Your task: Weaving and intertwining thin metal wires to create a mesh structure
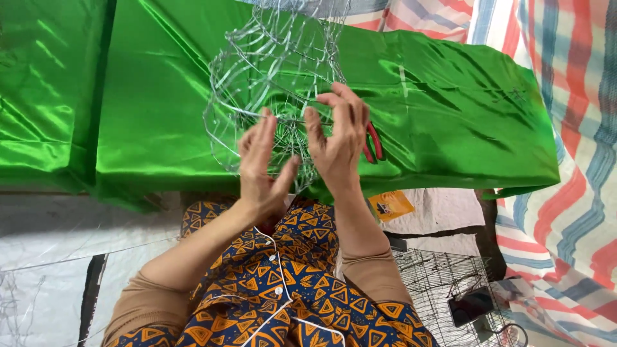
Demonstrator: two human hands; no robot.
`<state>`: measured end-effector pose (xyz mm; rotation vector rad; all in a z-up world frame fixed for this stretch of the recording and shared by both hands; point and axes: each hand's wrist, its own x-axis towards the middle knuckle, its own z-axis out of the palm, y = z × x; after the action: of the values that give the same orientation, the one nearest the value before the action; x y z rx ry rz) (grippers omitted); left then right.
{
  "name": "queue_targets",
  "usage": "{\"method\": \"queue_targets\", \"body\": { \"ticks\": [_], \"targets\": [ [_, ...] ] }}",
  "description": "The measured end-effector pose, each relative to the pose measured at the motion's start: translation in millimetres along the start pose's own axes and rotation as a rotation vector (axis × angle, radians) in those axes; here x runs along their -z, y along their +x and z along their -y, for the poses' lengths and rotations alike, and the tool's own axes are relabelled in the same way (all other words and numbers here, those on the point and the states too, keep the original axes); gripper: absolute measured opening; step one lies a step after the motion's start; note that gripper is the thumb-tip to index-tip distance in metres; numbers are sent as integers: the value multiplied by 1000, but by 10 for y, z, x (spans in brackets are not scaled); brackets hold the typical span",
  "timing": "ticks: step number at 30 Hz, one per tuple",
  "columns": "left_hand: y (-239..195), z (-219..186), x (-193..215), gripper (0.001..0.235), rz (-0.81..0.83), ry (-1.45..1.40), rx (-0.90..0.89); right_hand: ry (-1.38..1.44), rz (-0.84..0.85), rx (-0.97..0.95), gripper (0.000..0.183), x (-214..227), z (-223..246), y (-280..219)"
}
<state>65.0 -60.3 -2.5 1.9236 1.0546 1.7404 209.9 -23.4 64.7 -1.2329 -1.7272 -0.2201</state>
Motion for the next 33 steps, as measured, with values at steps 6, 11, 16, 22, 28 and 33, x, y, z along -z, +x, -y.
{"method": "queue_targets", "body": {
  "ticks": [6, 11, 16, 22, 28, 33],
  "targets": [
    [-48, -198, -110, 73, 82, -51, -57, 121, 172, -179, 19, 331, -29, 116],
    [-138, -161, -172, 80, 148, -10, -109, 234, 180, -310, 16, 356, -138, 60],
    [-43, -360, 100, 59, 225, 155, -209, 348, 120, -362, 14, 332, -176, -25],
    [143, 242, 757, 42, -294, 192, -294, 387, 26, -342, 10, 294, -305, -158],
    [-195, 1143, 847, 60, -115, -635, 951, 420, -67, -266, 8, 156, -264, -232],
    [-205, 1092, 788, 36, -158, -590, 944, 427, -118, -195, 7, 135, -136, -229]
  ]
}}
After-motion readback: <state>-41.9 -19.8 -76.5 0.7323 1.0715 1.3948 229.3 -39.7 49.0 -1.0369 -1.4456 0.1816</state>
